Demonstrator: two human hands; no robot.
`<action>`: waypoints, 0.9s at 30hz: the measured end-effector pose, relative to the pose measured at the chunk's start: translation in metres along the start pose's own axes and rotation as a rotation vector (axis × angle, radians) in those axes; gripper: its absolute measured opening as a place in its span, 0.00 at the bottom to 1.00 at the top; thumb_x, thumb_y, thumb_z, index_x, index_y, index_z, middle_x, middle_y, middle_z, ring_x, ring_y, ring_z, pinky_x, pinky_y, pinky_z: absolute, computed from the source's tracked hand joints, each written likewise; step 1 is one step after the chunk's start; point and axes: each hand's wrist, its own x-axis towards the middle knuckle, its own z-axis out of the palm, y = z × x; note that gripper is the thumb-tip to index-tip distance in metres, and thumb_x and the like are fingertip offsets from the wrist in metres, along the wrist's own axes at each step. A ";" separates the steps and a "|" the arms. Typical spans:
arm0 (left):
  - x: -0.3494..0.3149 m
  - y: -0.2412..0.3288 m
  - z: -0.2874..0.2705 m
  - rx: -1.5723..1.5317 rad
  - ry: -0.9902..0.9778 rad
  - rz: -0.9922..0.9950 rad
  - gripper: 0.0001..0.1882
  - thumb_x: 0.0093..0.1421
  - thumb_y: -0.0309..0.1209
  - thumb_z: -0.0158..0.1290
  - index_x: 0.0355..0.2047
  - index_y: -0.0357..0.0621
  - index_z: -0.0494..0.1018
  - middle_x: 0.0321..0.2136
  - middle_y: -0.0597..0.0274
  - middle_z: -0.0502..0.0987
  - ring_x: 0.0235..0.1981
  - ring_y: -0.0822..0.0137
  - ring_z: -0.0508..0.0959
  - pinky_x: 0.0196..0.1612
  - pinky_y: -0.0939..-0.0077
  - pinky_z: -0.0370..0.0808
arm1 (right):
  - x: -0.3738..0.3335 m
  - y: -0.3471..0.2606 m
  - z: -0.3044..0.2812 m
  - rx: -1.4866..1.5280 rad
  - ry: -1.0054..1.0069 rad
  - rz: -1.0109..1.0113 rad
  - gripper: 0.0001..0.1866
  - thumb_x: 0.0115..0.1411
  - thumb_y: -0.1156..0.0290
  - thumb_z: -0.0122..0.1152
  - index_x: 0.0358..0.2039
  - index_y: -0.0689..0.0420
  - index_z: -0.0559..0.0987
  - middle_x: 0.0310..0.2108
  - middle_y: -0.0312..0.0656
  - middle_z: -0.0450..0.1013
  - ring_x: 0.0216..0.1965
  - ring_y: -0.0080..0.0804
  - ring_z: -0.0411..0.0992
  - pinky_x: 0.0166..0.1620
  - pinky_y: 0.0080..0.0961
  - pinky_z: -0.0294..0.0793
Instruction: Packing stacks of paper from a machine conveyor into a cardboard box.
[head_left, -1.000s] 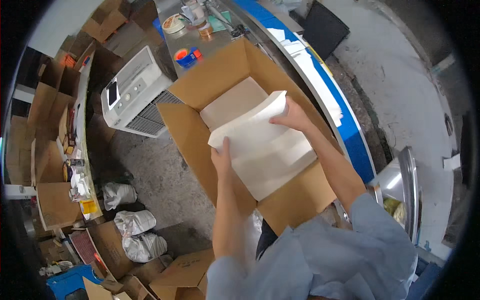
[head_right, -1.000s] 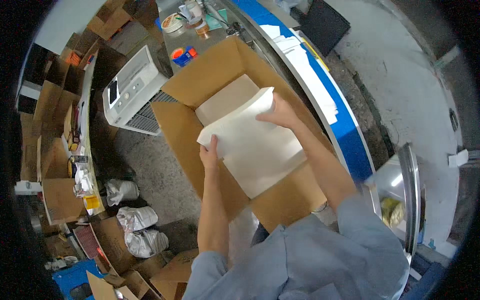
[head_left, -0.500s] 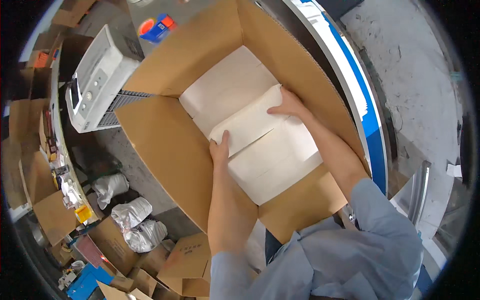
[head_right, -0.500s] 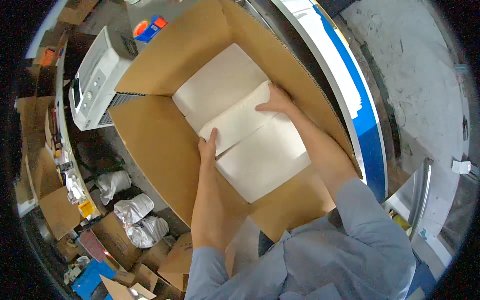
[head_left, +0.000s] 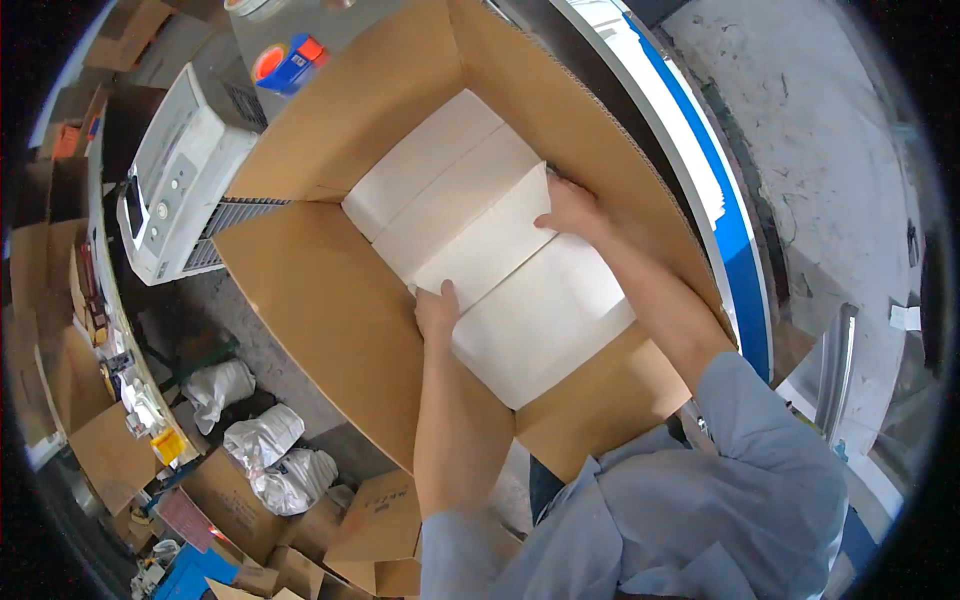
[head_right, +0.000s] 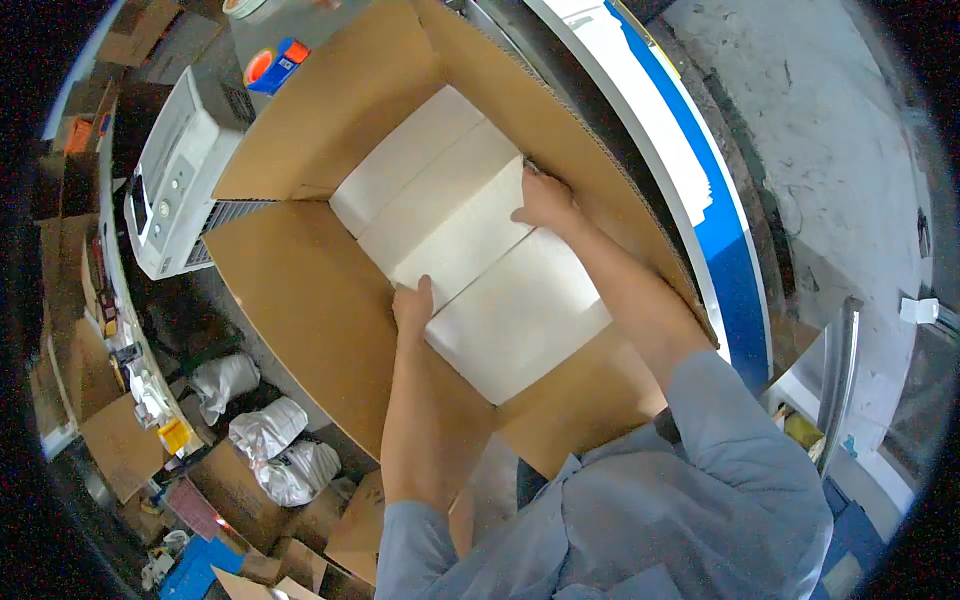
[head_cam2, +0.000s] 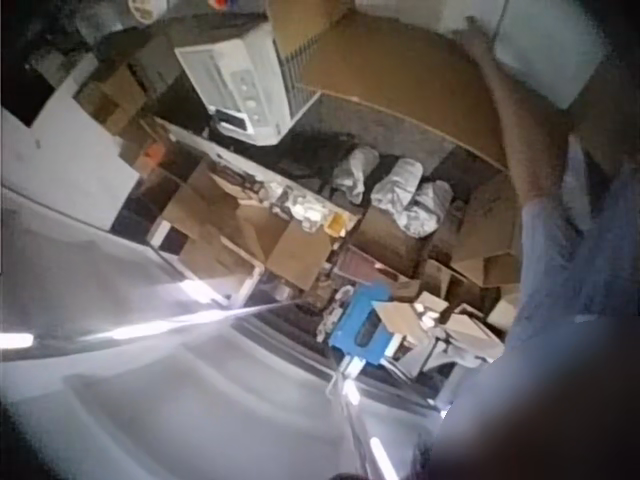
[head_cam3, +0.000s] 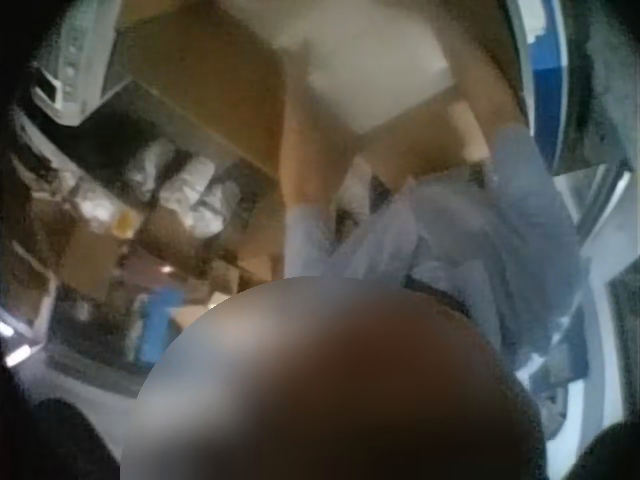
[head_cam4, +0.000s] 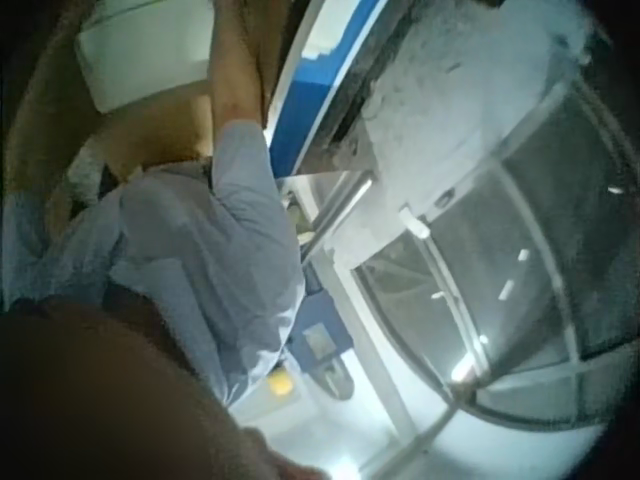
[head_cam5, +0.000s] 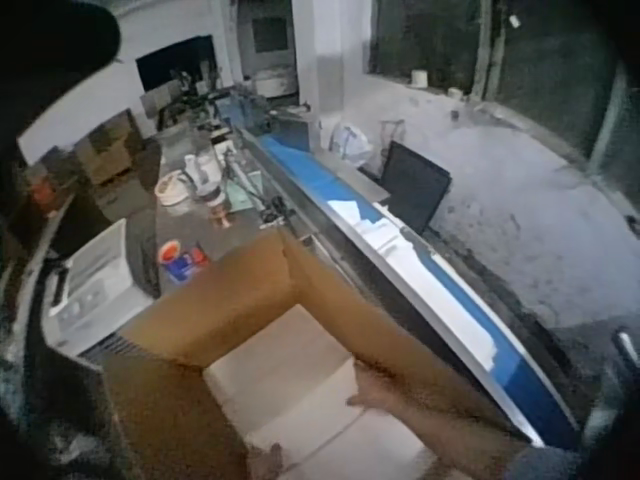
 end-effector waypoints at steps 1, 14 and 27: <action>-0.005 0.000 0.003 0.061 0.046 -0.049 0.44 0.61 0.50 0.53 0.62 0.21 0.55 0.50 0.31 0.74 0.54 0.40 0.74 0.57 0.57 0.70 | -0.006 -0.004 -0.001 -0.001 0.000 0.000 0.48 0.45 0.53 0.75 0.60 0.69 0.64 0.57 0.60 0.68 0.60 0.52 0.66 0.63 0.41 0.65; -0.135 0.029 0.019 -0.108 0.224 0.113 0.43 0.61 0.42 0.57 0.67 0.30 0.50 0.50 0.37 0.75 0.53 0.44 0.76 0.55 0.55 0.71 | -0.082 -0.033 0.068 -0.204 0.106 -0.060 0.46 0.50 0.54 0.70 0.62 0.65 0.61 0.63 0.66 0.56 0.66 0.61 0.53 0.64 0.56 0.55; -0.257 -0.012 0.005 -0.487 0.258 0.257 0.28 0.61 0.27 0.59 0.60 0.30 0.64 0.43 0.52 0.79 0.46 0.64 0.79 0.53 0.70 0.73 | -0.071 -0.133 0.103 0.216 -0.032 -0.605 0.26 0.57 0.59 0.64 0.52 0.61 0.76 0.52 0.49 0.73 0.56 0.48 0.69 0.60 0.42 0.67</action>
